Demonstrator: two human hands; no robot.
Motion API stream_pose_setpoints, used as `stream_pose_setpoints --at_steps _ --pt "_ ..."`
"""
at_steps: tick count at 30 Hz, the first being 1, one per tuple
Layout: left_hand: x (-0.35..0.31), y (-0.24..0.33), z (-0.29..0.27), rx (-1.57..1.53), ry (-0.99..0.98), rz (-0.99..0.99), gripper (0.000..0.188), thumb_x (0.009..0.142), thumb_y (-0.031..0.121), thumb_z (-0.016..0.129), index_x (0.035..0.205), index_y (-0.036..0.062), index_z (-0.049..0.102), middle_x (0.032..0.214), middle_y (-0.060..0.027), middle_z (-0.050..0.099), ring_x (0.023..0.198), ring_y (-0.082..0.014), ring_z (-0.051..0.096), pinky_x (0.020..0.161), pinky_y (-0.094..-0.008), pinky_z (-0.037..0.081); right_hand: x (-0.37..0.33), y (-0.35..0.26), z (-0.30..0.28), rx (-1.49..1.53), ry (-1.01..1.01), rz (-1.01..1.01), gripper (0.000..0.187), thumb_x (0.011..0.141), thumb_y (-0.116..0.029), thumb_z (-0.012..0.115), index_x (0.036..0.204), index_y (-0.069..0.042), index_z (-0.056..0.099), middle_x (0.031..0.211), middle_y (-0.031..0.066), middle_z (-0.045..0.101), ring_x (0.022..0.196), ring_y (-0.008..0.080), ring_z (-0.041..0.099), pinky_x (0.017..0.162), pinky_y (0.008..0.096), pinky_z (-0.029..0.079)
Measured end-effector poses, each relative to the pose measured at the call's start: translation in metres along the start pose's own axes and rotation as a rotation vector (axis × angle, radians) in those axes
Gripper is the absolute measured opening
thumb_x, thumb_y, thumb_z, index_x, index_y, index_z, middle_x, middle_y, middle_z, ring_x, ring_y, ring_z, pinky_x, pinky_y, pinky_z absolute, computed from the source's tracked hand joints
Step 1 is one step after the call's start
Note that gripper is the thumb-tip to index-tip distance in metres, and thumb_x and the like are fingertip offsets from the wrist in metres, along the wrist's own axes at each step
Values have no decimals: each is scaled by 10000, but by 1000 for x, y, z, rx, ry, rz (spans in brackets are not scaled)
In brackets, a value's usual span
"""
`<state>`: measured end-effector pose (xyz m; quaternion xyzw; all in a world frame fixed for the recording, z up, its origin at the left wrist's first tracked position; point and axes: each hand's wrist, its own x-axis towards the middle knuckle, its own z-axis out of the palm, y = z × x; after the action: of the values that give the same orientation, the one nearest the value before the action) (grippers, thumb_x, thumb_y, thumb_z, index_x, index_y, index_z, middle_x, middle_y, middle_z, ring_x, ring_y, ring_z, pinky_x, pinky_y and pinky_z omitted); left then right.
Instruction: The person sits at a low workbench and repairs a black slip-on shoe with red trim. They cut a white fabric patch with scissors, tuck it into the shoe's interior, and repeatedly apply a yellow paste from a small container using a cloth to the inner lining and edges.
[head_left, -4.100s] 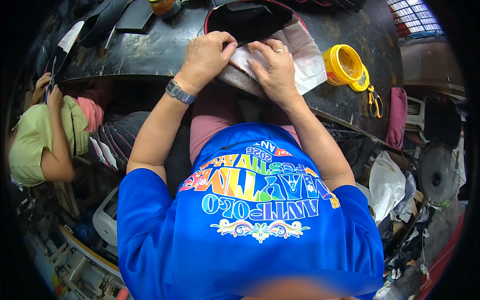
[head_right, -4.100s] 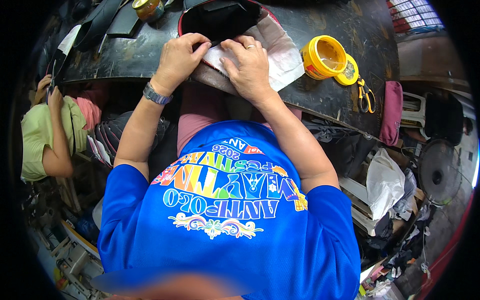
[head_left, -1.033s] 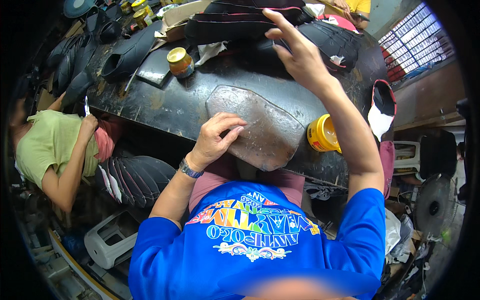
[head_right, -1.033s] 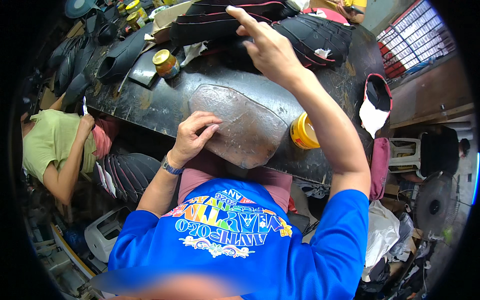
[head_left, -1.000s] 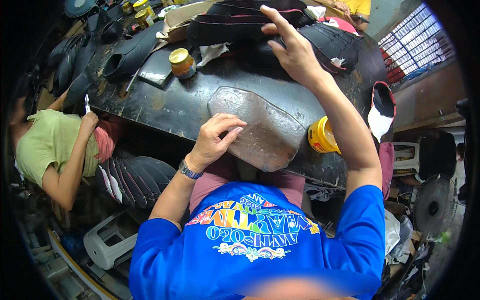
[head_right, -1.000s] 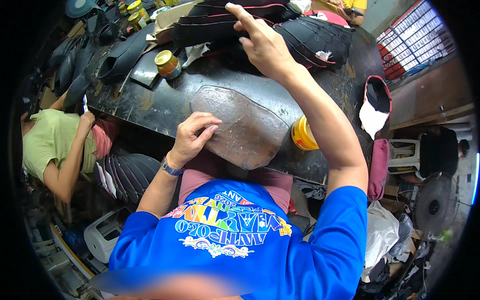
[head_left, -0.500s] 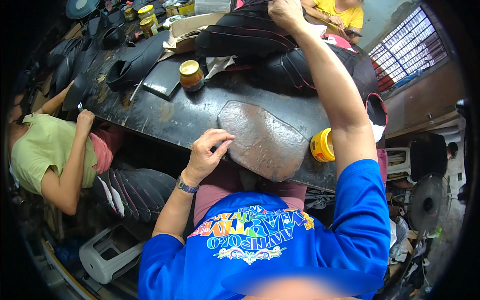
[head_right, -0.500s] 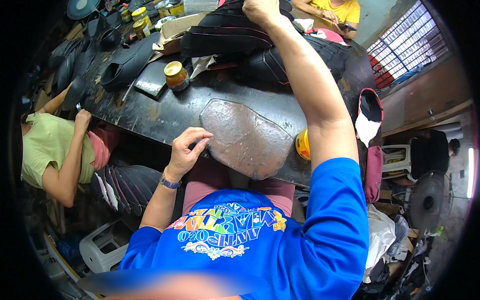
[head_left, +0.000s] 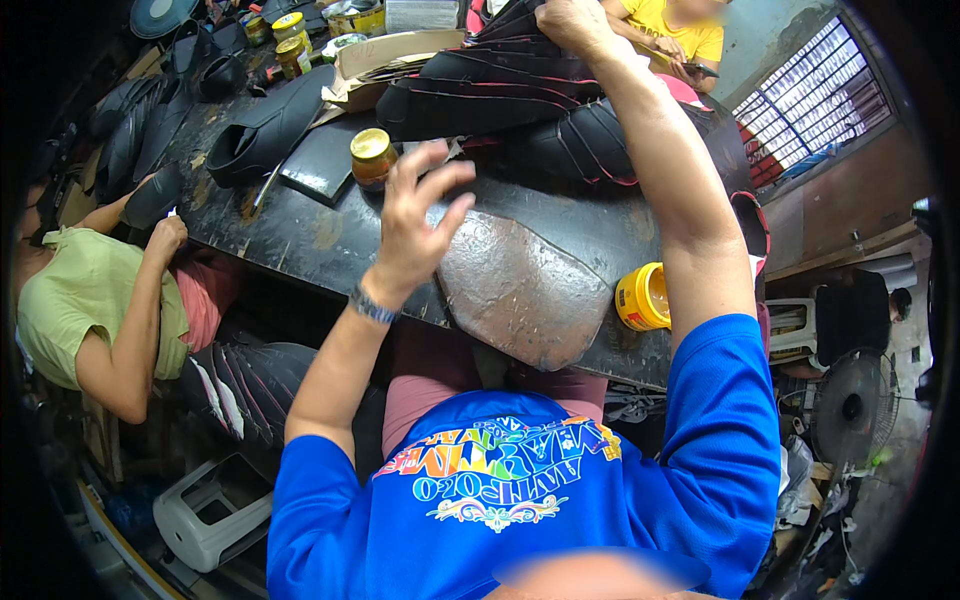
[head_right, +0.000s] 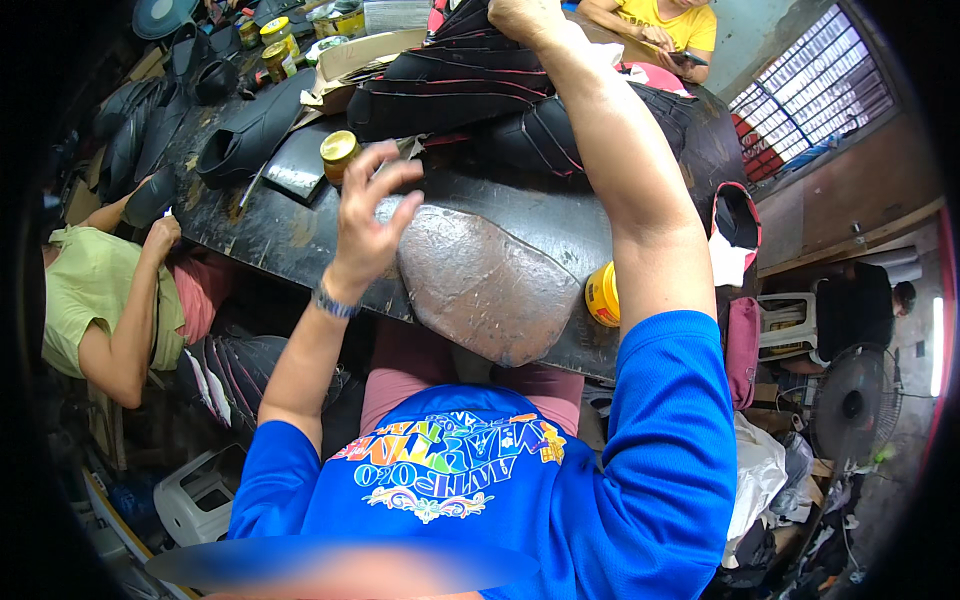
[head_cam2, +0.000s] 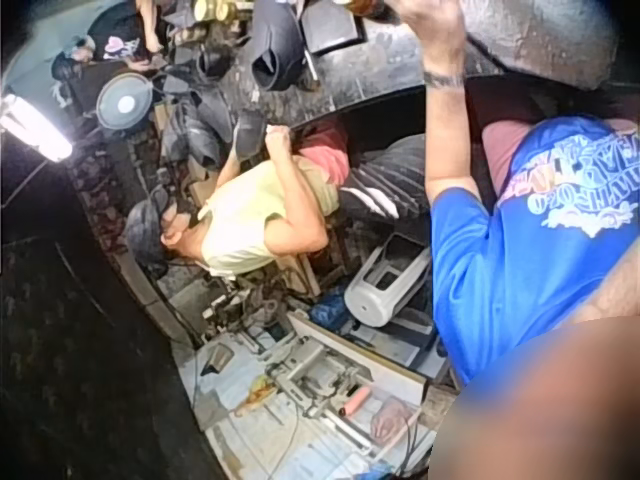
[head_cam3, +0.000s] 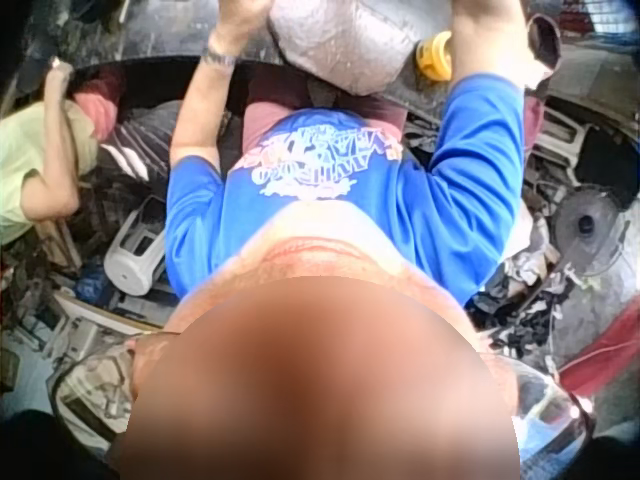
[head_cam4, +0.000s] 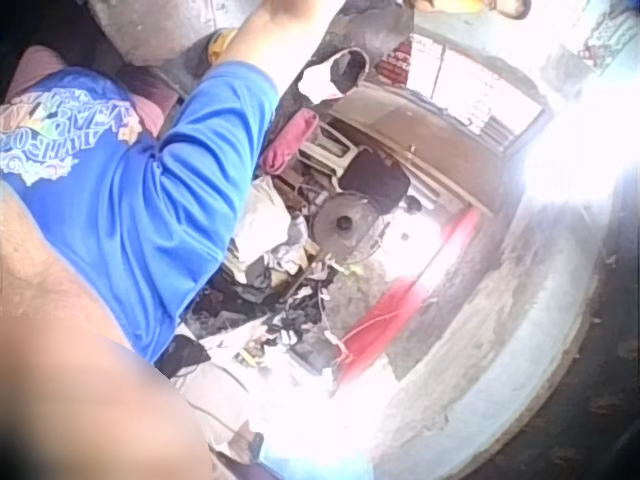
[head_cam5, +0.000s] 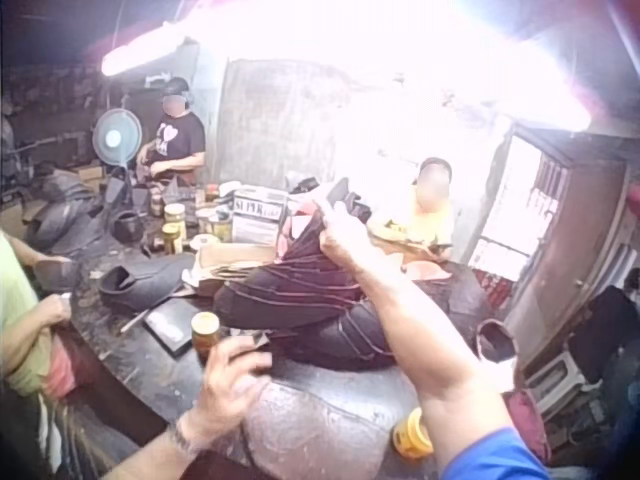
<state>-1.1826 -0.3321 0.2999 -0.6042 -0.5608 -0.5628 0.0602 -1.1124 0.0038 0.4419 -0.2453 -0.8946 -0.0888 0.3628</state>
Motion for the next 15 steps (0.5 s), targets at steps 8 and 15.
stream_pose_setpoints --at_steps 8,15 --pt "91 -65 52 443 0 -4 994 730 460 874 1567 234 389 1586 -34 394 1498 -316 299 1176 -716 179 -17 -31 -38 -169 -284 0 677 823 -83 572 1494 -143 503 1188 294 620 955 422 669 821 472 547" --pt "67 -94 53 409 3 68 1016 663 396 920 1536 242 423 1555 -28 432 1459 -295 360 1200 -678 175 -25 -43 -59 217 -72 -139 694 875 -67 566 1546 -154 414 1192 274 588 1037 461 619 917 504 516"
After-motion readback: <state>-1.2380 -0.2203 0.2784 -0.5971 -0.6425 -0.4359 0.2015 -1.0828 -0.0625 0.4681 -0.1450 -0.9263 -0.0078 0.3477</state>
